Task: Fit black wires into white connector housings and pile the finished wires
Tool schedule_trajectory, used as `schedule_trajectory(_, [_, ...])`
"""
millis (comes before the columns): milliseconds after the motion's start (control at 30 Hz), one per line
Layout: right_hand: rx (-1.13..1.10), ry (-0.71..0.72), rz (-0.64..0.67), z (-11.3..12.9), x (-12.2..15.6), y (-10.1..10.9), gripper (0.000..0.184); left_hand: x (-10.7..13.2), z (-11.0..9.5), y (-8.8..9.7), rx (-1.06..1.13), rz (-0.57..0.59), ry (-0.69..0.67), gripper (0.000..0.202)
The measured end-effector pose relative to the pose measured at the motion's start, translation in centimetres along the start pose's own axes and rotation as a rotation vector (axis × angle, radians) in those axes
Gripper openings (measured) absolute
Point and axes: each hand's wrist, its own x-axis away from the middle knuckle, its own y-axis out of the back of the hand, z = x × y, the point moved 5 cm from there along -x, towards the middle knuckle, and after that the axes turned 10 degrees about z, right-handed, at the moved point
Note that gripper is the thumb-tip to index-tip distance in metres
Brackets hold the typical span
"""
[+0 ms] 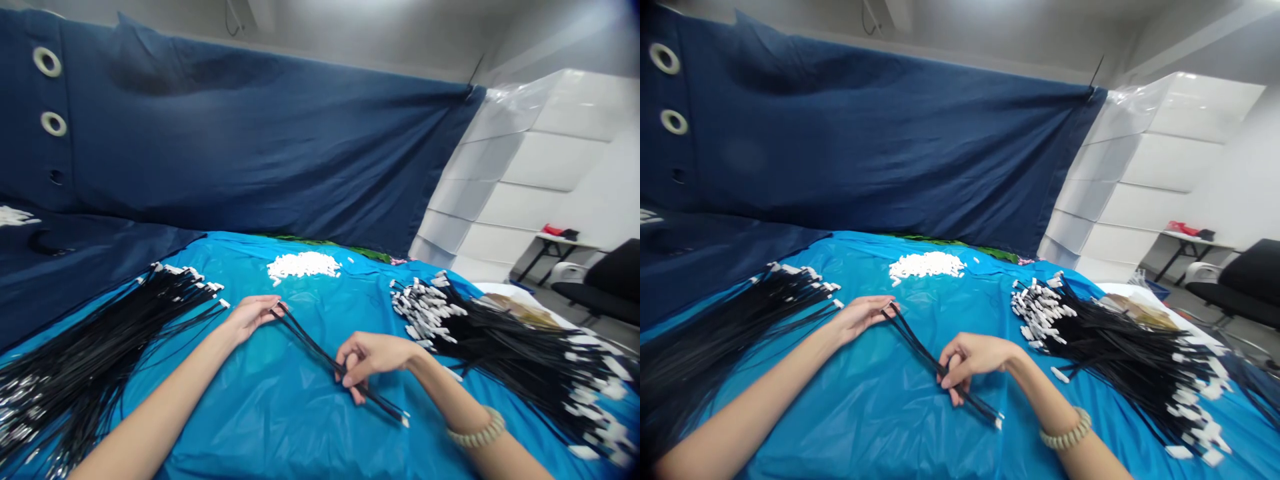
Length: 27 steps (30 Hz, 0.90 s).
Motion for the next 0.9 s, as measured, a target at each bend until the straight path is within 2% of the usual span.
schedule_trajectory(33, [0.071,-0.011,-0.010,0.2,-0.5,0.2,0.028,-0.1,0.1,0.2,-0.003,-0.016,0.001,0.010])
schedule_trajectory(100, [0.305,-0.029,-0.109,0.8,-1.7,1.6,0.027,-0.1,0.3,0.3,-0.013,-0.033,0.020,0.008])
schedule_trajectory(167, [0.557,-0.007,-0.321,2.0,-3.0,4.0,0.028,-0.1,0.4,0.3,-0.029,-0.036,0.048,0.007])
schedule_trajectory(300, [0.773,0.054,-0.658,4.9,-6.9,8.3,0.024,0.0,0.5,0.1,-0.061,-0.003,0.085,0.006])
schedule_trajectory(433, [0.973,0.114,-0.841,7.3,-10.9,10.1,0.026,0.1,0.4,0.1,-0.095,0.040,0.112,0.012])
schedule_trajectory(533, [1.071,0.129,-0.891,7.5,-12.9,10.9,0.029,0.1,0.4,0.4,-0.125,0.058,0.132,0.015])
schedule_trajectory(700, [1.127,0.135,-0.895,6.1,-15.0,12.9,0.026,-0.1,0.5,0.7,-0.161,0.078,0.167,0.020])
schedule_trajectory(800, [1.101,0.171,-0.910,5.4,-15.0,13.2,0.026,-0.1,0.5,0.8,-0.177,0.087,0.183,0.025])
schedule_trajectory(900, [1.031,0.241,-0.922,5.0,-14.1,12.3,0.025,-0.1,0.3,0.9,-0.199,0.092,0.188,0.029])
